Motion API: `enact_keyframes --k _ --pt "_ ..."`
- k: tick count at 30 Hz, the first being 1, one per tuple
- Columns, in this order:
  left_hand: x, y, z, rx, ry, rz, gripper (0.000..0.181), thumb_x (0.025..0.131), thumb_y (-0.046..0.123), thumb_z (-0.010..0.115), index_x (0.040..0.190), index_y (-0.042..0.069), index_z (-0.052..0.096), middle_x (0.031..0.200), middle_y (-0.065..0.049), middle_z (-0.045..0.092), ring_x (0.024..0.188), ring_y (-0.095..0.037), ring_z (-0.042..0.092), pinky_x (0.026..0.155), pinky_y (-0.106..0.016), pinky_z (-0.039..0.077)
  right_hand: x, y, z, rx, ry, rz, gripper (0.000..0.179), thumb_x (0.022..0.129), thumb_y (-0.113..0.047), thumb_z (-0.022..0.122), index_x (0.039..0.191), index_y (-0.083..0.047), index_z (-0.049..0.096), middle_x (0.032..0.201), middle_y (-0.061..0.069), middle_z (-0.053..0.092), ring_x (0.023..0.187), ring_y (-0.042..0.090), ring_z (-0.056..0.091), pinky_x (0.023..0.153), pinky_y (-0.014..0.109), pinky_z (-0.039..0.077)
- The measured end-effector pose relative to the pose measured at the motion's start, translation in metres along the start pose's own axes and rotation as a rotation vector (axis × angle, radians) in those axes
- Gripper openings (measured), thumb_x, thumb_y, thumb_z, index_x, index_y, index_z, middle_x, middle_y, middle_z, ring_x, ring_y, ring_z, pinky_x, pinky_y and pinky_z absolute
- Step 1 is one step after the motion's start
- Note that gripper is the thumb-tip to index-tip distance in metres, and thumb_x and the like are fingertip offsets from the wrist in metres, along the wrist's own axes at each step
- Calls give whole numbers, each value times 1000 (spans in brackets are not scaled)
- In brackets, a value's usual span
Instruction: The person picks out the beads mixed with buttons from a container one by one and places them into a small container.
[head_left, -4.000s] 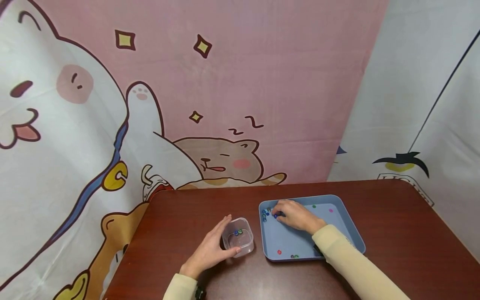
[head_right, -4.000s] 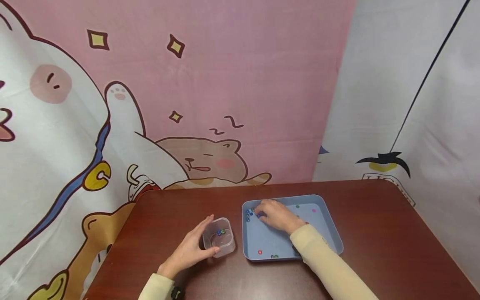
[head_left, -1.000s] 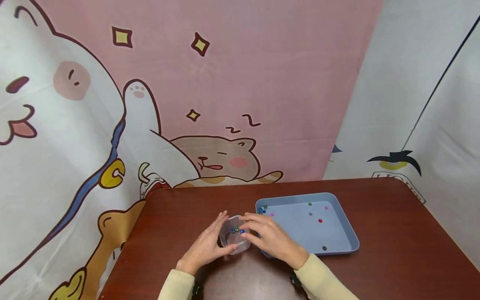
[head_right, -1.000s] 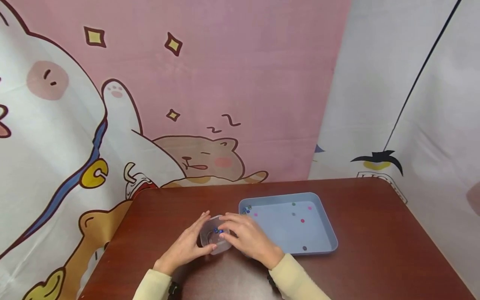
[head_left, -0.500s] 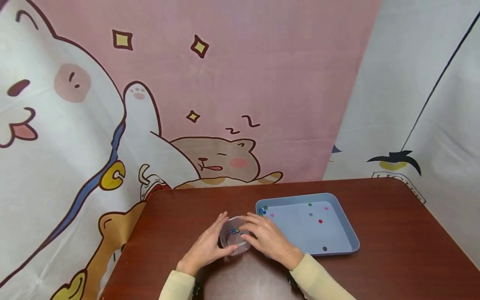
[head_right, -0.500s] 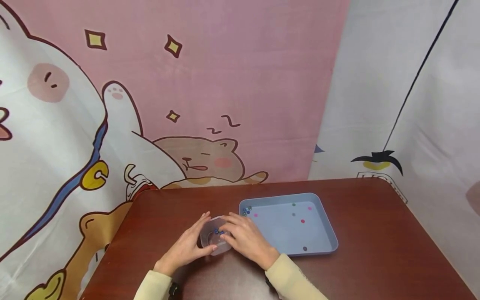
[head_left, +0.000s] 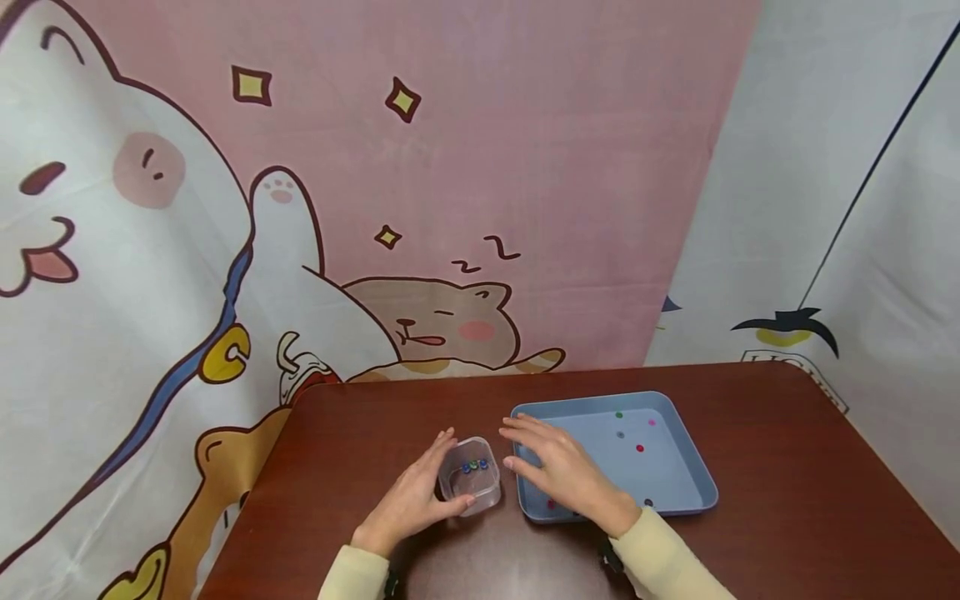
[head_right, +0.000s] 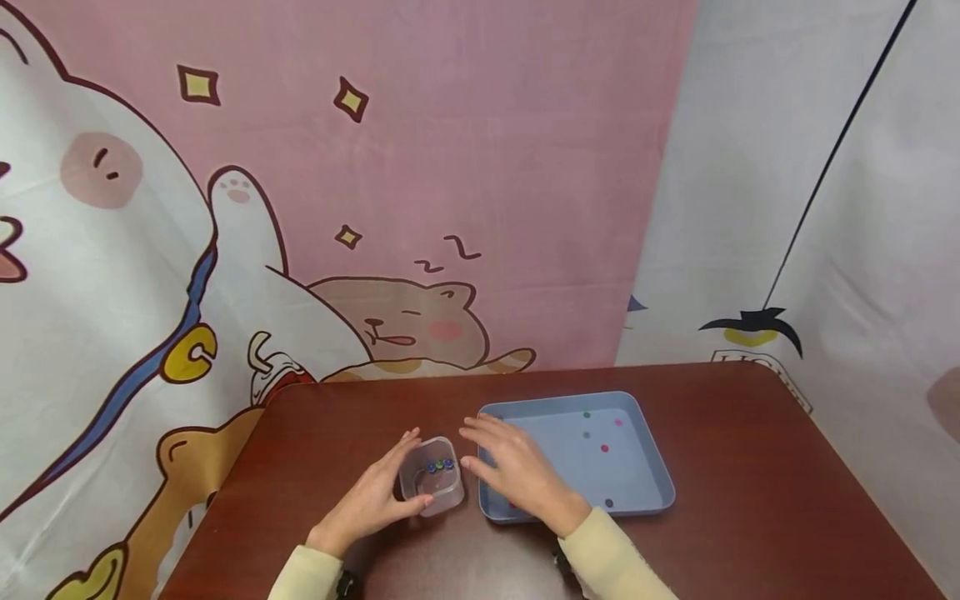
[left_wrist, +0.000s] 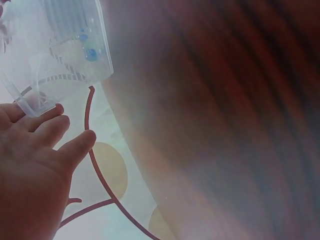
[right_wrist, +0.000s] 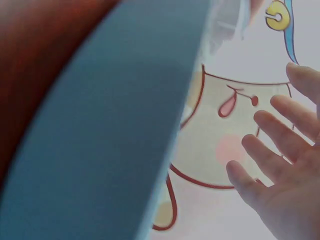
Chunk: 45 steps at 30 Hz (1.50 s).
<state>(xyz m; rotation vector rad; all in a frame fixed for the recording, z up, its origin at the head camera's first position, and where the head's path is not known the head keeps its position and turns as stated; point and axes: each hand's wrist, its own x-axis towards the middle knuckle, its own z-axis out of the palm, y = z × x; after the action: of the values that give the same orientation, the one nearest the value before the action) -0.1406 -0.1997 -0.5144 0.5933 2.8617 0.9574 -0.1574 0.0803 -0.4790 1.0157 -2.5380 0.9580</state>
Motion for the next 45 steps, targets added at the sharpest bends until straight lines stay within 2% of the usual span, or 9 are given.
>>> enact_keyframes --k 10,16,23,34,45 --pt "0 1 1 -5 4 -8 96 83 61 79 159 15 40 168 -9 31 150 -31 36 109 -57 44 -1 11 -30 -45 -5 20 56 93 -26 79 142 -5 63 150 11 57 140 35 50 108 56 45" --pt "0 2 0 -5 2 -17 99 82 61 80 158 10 40 168 -11 31 149 -34 38 108 -60 44 2 18 -42 -90 -28 21 59 91 -27 81 143 -6 62 150 14 56 142 38 48 106 61 45" --pt "0 1 1 -1 5 -19 98 82 58 81 158 11 41 168 -12 32 149 -35 39 108 -60 44 9 28 -52 -145 -71 12 63 90 -28 83 145 -9 60 152 15 53 141 38 48 107 61 44" --pt "0 1 1 -15 1 -22 99 83 61 80 159 11 39 168 -11 30 150 -35 37 109 -61 42 20 44 -59 -161 -122 -5 57 92 -29 80 143 -9 63 149 13 56 136 34 53 105 59 46" --pt "-1 1 1 -16 -2 -27 100 84 62 79 159 10 39 169 -11 30 151 -34 35 110 -60 42 23 54 -50 -96 -262 47 48 97 -27 74 141 -11 64 147 9 60 140 34 51 111 57 42"
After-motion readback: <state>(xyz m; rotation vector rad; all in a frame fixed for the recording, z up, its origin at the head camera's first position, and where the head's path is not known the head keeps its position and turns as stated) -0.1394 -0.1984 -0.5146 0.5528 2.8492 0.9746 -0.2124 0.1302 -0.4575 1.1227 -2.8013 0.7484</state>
